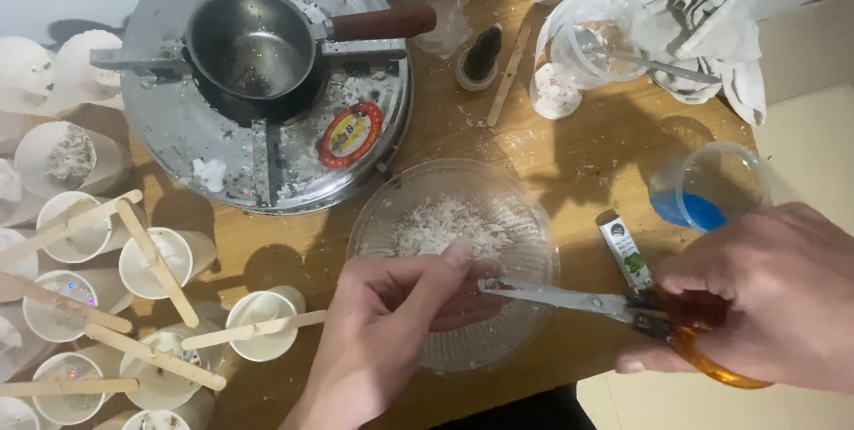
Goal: A person uses scissors to trim and refine a small piece of white wax over a bowl of wax flakes.
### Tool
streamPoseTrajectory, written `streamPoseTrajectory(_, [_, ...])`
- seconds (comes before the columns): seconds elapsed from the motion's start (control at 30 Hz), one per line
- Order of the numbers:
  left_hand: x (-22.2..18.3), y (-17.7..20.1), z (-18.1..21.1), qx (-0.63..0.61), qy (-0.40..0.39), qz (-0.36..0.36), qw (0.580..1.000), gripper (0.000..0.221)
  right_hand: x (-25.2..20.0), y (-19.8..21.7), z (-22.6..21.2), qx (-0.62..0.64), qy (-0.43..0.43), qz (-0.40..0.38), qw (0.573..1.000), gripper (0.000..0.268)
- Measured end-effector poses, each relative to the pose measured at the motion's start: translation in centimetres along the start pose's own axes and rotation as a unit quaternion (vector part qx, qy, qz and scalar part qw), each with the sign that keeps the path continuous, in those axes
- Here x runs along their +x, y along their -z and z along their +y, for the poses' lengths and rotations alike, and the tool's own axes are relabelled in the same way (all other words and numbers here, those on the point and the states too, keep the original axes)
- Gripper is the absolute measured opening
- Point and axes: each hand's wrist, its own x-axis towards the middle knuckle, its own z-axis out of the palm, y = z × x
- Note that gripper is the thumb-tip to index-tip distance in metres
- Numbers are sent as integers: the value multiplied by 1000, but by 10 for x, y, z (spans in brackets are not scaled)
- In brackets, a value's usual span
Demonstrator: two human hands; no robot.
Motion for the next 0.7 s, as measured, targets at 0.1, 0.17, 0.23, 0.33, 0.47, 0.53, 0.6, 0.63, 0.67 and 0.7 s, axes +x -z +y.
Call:
streamPoseTrajectory(0.1, [2,-1,-1,-3,4,-12,1000,38,5,3,-1,-15,3,-8,1000,77])
streamPoseTrajectory(0.17, [3,-2,0,-15,7,-17,1000,37,7,3,-4,-25,-1,-5,1000,74])
streamPoseTrajectory(0.23, [3,-5,5,-32,41,1,999,42,8,2,-8,-52,-39,11,998,77])
streamPoseTrajectory(0.33, [4,-7,8,-45,64,15,997,44,6,-1,-7,-67,-28,28,997,78])
streamPoseTrajectory(0.47, [5,-9,8,-62,67,12,996,45,6,1,-5,-77,-9,52,996,83])
streamPoseTrajectory(0.53, [4,-11,13,-63,74,20,995,45,8,5,-5,-84,-19,-15,996,74])
streamPoseTrajectory(0.6, [7,-9,7,-62,69,13,996,44,8,3,-4,-85,-13,12,996,79])
streamPoseTrajectory(0.63, [8,-8,5,-61,63,7,996,44,8,2,-3,-86,-6,39,995,83])
streamPoseTrajectory(0.67, [7,-8,7,-61,63,7,996,44,7,3,-3,-87,-6,39,995,83])
streamPoseTrajectory(0.7, [6,-8,10,-44,60,4,997,44,7,3,-2,-84,5,42,996,81])
